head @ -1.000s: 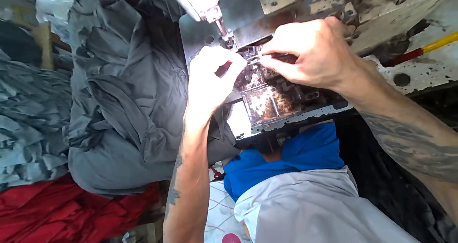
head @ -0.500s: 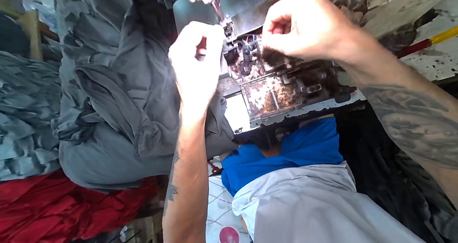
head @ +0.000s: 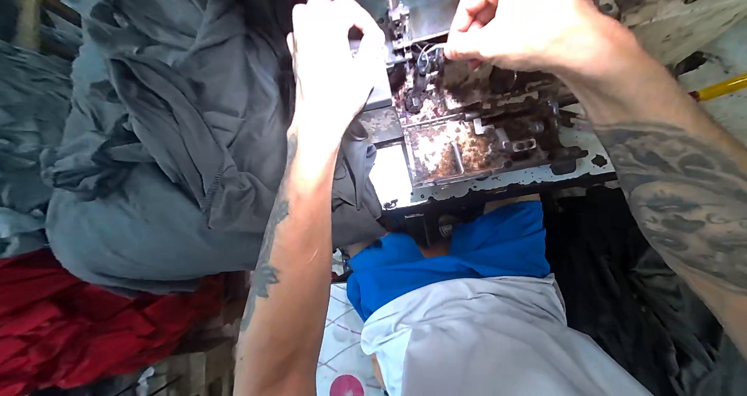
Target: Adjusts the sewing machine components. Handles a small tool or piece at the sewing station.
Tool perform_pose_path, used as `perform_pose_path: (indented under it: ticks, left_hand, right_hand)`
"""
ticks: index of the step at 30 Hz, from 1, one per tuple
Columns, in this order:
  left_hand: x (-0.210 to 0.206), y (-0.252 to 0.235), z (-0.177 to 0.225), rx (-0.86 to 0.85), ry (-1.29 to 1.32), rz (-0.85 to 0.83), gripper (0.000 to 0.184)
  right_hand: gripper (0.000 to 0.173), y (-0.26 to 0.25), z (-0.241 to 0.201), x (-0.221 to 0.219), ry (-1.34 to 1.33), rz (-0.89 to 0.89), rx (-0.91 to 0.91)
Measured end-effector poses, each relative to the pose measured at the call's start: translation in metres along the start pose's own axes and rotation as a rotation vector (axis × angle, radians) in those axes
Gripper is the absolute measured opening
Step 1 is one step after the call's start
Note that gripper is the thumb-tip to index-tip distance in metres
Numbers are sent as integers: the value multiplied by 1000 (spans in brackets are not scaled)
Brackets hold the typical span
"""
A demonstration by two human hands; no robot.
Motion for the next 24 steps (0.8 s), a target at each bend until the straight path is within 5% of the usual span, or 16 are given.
perform_pose_path:
  ticks: [24]
  left_hand:
    - [-6,5,2,30,78,63,29]
  right_hand:
    - [13,0,-3,-4,-33,53,7]
Point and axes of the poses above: each hand's wrist, its own y-axis away from the middle knuckle, its own x-axis out of the back of the hand, z = x × y, the point moved 1 cm from there along -y, towards the middle knuckle, and after that the axes turned 2 degrees about -z, right-handed, at the moved point
